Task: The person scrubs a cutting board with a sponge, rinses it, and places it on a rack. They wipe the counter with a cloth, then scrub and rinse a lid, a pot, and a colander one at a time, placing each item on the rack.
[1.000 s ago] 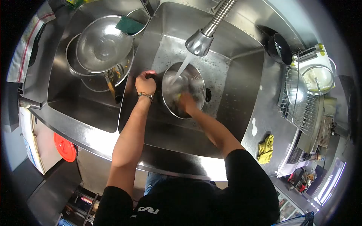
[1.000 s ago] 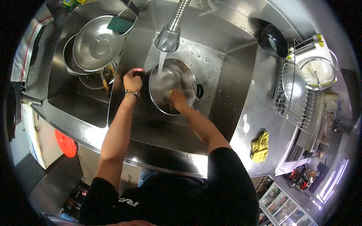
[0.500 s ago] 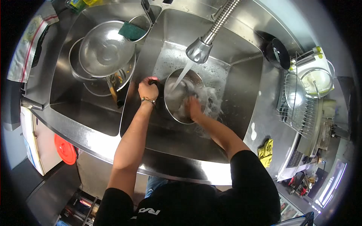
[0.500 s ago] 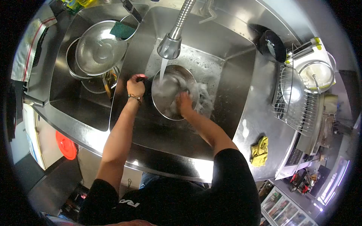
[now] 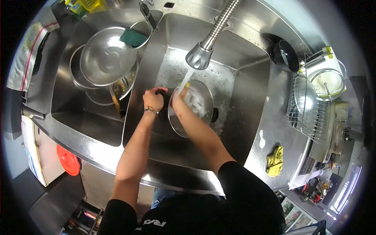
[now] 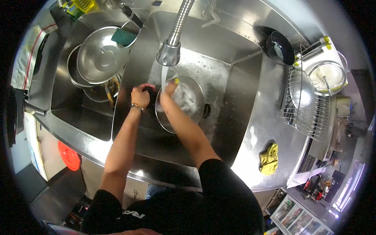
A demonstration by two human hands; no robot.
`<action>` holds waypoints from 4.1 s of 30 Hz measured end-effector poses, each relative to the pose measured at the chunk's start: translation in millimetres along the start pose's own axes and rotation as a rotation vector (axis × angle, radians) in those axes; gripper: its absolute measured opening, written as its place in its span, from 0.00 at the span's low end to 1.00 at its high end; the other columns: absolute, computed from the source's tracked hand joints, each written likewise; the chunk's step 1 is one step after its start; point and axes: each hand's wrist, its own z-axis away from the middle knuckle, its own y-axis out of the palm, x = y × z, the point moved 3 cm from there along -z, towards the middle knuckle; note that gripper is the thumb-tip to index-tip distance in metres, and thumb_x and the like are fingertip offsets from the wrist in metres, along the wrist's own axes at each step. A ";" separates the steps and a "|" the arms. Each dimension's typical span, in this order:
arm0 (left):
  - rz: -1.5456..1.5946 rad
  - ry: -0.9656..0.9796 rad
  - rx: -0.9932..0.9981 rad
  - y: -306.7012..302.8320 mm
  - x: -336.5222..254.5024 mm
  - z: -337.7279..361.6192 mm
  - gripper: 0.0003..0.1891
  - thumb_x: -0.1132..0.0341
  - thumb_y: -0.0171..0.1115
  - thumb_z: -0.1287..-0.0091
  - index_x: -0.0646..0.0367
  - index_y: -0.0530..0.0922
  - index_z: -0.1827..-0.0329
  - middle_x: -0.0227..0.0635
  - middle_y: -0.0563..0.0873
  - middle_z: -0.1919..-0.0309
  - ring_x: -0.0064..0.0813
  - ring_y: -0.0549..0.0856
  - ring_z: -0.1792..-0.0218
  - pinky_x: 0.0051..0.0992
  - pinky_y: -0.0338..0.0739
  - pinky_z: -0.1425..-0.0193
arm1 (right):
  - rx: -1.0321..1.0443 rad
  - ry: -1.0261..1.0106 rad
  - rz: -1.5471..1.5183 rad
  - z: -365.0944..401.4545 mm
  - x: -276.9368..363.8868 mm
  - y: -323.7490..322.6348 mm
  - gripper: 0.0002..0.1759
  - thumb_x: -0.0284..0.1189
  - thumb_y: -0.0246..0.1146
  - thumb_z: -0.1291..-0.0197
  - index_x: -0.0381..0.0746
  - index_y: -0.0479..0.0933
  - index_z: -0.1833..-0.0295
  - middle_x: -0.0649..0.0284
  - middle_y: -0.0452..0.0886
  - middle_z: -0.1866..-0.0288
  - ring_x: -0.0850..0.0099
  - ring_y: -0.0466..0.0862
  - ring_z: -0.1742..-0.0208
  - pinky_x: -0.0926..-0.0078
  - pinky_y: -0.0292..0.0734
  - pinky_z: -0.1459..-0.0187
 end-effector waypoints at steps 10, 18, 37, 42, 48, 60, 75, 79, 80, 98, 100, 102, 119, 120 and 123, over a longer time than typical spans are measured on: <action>0.055 0.115 -0.104 -16.5 4.6 -9.4 0.16 0.80 0.49 0.53 0.56 0.85 0.70 0.41 0.86 0.70 0.37 0.86 0.65 0.27 0.77 0.57 | 0.984 -0.779 1.133 96.8 -42.0 -90.7 0.22 0.38 0.41 0.33 0.39 0.69 0.39 0.53 0.71 0.40 0.60 0.66 0.35 0.61 0.54 0.32; -0.040 0.207 0.017 -7.1 -18.5 5.7 0.20 0.81 0.47 0.56 0.55 0.85 0.67 0.44 0.85 0.73 0.35 0.86 0.69 0.27 0.76 0.61 | 0.752 -1.463 1.150 -22.9 52.5 -117.1 0.19 0.30 0.51 0.40 0.38 0.71 0.44 0.59 0.72 0.41 0.57 0.69 0.39 0.58 0.57 0.34; 0.194 0.447 -0.074 0.7 -47.2 28.9 0.11 0.87 0.46 0.54 0.63 0.68 0.70 0.42 0.86 0.67 0.38 0.86 0.62 0.26 0.79 0.59 | 0.082 -1.396 0.430 128.1 125.3 -185.3 0.28 0.24 0.58 0.46 0.35 0.63 0.37 0.48 0.69 0.45 0.49 0.70 0.43 0.61 0.65 0.42; 0.011 0.524 -0.043 2.9 -45.8 38.1 0.12 0.86 0.48 0.54 0.60 0.67 0.69 0.44 0.84 0.68 0.48 0.83 0.66 0.34 0.78 0.65 | 0.226 -1.657 0.680 113.5 129.8 -162.0 0.22 0.20 0.53 0.49 0.34 0.72 0.46 0.52 0.76 0.50 0.56 0.74 0.45 0.62 0.67 0.40; -0.017 0.610 -0.094 4.5 -51.2 40.5 0.13 0.85 0.50 0.54 0.58 0.66 0.69 0.40 0.81 0.75 0.47 0.82 0.74 0.41 0.75 0.71 | 0.009 -1.555 0.735 86.5 113.6 -160.4 0.18 0.19 0.54 0.52 0.38 0.76 0.52 0.57 0.78 0.55 0.59 0.79 0.55 0.64 0.76 0.52; -0.032 0.603 -0.115 5.1 -49.1 41.1 0.11 0.84 0.51 0.53 0.56 0.67 0.71 0.41 0.79 0.80 0.48 0.81 0.76 0.42 0.74 0.73 | 0.138 -1.891 0.582 119.6 116.1 -143.0 0.18 0.23 0.59 0.55 0.39 0.77 0.55 0.61 0.79 0.54 0.64 0.78 0.53 0.69 0.74 0.47; -0.091 0.595 -0.083 11.0 -48.1 40.3 0.12 0.84 0.51 0.54 0.58 0.65 0.71 0.44 0.81 0.75 0.49 0.81 0.74 0.41 0.74 0.73 | 0.138 -1.811 0.617 78.3 113.7 -153.6 0.12 0.27 0.58 0.52 0.40 0.79 0.59 0.61 0.80 0.59 0.61 0.80 0.56 0.64 0.77 0.53; 0.062 0.535 -0.148 -1.1 -49.4 37.6 0.13 0.84 0.52 0.56 0.57 0.67 0.70 0.41 0.82 0.74 0.48 0.81 0.75 0.41 0.74 0.72 | 0.104 -0.920 0.919 23.5 64.8 -173.1 0.12 0.30 0.53 0.43 0.39 0.78 0.58 0.57 0.81 0.58 0.62 0.82 0.60 0.64 0.78 0.60; 0.101 0.492 -0.154 -2.2 -49.4 32.4 0.13 0.84 0.52 0.56 0.58 0.67 0.70 0.39 0.83 0.72 0.49 0.81 0.75 0.40 0.75 0.71 | 0.179 -0.431 1.138 6.5 42.6 -180.2 0.14 0.31 0.50 0.40 0.38 0.78 0.56 0.57 0.81 0.58 0.62 0.82 0.59 0.65 0.78 0.59; -0.207 0.120 -0.130 -6.4 -7.4 3.5 0.12 0.65 0.54 0.40 0.63 0.78 0.60 0.54 0.83 0.68 0.50 0.83 0.62 0.39 0.76 0.58 | -0.672 -0.844 1.039 -30.9 371.6 -364.8 0.33 0.45 0.62 0.48 0.33 0.66 0.44 0.45 0.80 0.58 0.52 0.79 0.51 0.59 0.76 0.53; -0.186 0.115 -0.050 0.1 -0.6 1.7 0.14 0.61 0.55 0.39 0.63 0.78 0.59 0.55 0.83 0.67 0.51 0.83 0.61 0.41 0.76 0.55 | -0.491 -0.793 1.197 -130.3 367.5 -378.1 0.28 0.44 0.61 0.48 0.34 0.72 0.48 0.47 0.80 0.56 0.54 0.80 0.51 0.61 0.76 0.53; -0.196 0.072 -0.037 -0.2 -7.6 5.7 0.18 0.56 0.59 0.40 0.64 0.78 0.59 0.53 0.84 0.66 0.51 0.83 0.59 0.40 0.76 0.54 | -0.305 -0.726 1.342 -186.5 370.1 -385.3 0.25 0.44 0.61 0.49 0.34 0.77 0.53 0.49 0.81 0.54 0.55 0.80 0.51 0.63 0.77 0.53; -0.676 -0.089 0.430 7.8 9.2 9.9 0.37 0.43 0.65 0.49 0.63 0.72 0.43 0.49 0.78 0.47 0.46 0.76 0.44 0.38 0.71 0.41 | -0.393 -0.900 1.461 -30.3 335.1 -358.7 0.31 0.49 0.63 0.48 0.56 0.68 0.37 0.51 0.81 0.56 0.54 0.81 0.56 0.60 0.77 0.55; -0.697 -0.120 0.461 6.5 4.6 12.4 0.38 0.42 0.64 0.49 0.62 0.71 0.41 0.49 0.76 0.45 0.47 0.75 0.42 0.39 0.70 0.40 | -0.407 -0.963 1.458 -15.3 334.1 -353.8 0.29 0.48 0.62 0.47 0.56 0.69 0.39 0.53 0.81 0.57 0.55 0.82 0.58 0.61 0.77 0.56; -0.738 -0.163 0.504 3.9 -3.0 17.1 0.39 0.41 0.64 0.48 0.61 0.70 0.40 0.49 0.73 0.41 0.46 0.73 0.40 0.41 0.69 0.39 | -0.320 -1.066 1.494 56.2 325.0 -326.4 0.25 0.46 0.62 0.47 0.53 0.73 0.43 0.55 0.81 0.56 0.57 0.83 0.60 0.61 0.78 0.58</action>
